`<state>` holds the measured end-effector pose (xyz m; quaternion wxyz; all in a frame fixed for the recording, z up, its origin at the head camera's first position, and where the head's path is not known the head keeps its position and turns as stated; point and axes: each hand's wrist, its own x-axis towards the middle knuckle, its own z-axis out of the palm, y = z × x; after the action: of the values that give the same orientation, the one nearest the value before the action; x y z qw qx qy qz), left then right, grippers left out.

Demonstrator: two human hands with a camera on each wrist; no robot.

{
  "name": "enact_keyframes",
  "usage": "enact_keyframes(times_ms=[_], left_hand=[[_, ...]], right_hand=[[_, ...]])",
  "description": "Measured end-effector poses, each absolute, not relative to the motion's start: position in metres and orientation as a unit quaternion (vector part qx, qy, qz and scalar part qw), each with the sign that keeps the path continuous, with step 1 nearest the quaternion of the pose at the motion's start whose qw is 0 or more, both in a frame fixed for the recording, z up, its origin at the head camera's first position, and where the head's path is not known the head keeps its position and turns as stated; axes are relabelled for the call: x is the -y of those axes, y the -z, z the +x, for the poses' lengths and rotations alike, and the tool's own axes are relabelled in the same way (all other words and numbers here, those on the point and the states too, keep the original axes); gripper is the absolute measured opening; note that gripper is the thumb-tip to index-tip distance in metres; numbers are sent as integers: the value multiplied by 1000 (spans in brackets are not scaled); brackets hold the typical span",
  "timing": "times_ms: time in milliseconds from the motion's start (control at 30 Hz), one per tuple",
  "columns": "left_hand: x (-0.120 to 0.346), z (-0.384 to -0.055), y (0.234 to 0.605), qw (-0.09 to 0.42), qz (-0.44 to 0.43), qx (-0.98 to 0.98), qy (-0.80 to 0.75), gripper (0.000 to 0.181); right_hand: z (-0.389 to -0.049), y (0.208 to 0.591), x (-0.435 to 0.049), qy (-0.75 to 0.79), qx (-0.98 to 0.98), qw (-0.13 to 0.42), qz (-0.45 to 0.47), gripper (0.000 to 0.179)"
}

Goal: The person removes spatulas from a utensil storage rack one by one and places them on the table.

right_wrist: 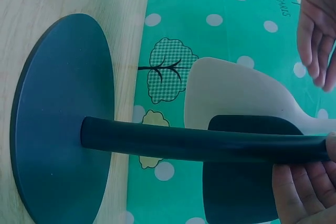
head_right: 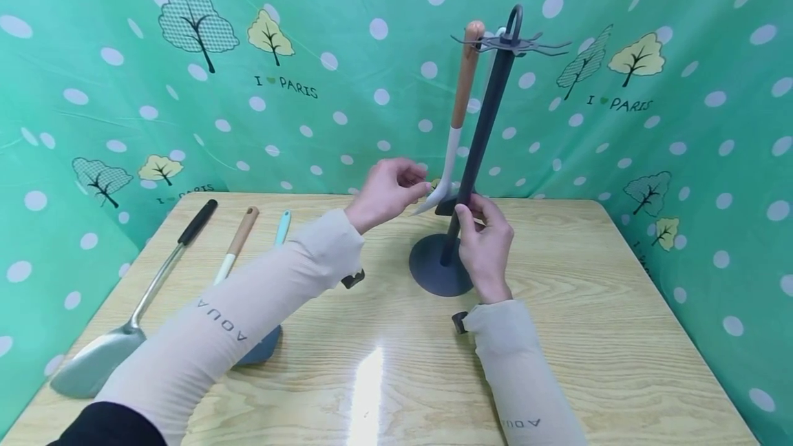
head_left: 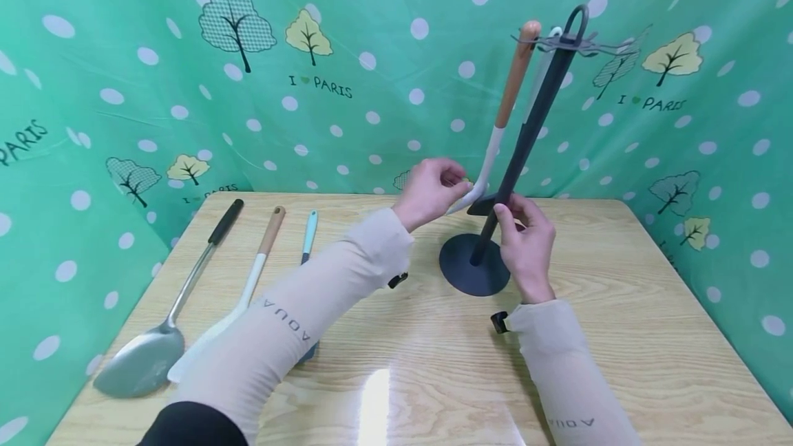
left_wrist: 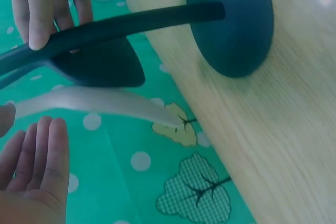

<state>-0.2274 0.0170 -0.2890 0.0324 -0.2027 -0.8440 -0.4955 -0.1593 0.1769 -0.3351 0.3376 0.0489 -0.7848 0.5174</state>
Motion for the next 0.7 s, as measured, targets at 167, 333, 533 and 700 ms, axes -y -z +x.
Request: enact_keyframes(times_ms=[167, 333, 533, 700], left_hand=[[-31, -229, 290, 61, -207, 834, 507, 29], [-40, -233, 292, 76, -211, 830, 511, 38], [-48, -237, 295, 62, -224, 817, 529, 42], [-53, -240, 295, 45, -225, 798, 558, 47]], right_hand=[[-160, 336, -177, -513, 787, 337, 56, 20], [-160, 337, -178, -511, 787, 341, 63, 20], [-160, 336, -178, -513, 786, 339, 67, 20], [-160, 336, -179, -512, 787, 338, 65, 20]])
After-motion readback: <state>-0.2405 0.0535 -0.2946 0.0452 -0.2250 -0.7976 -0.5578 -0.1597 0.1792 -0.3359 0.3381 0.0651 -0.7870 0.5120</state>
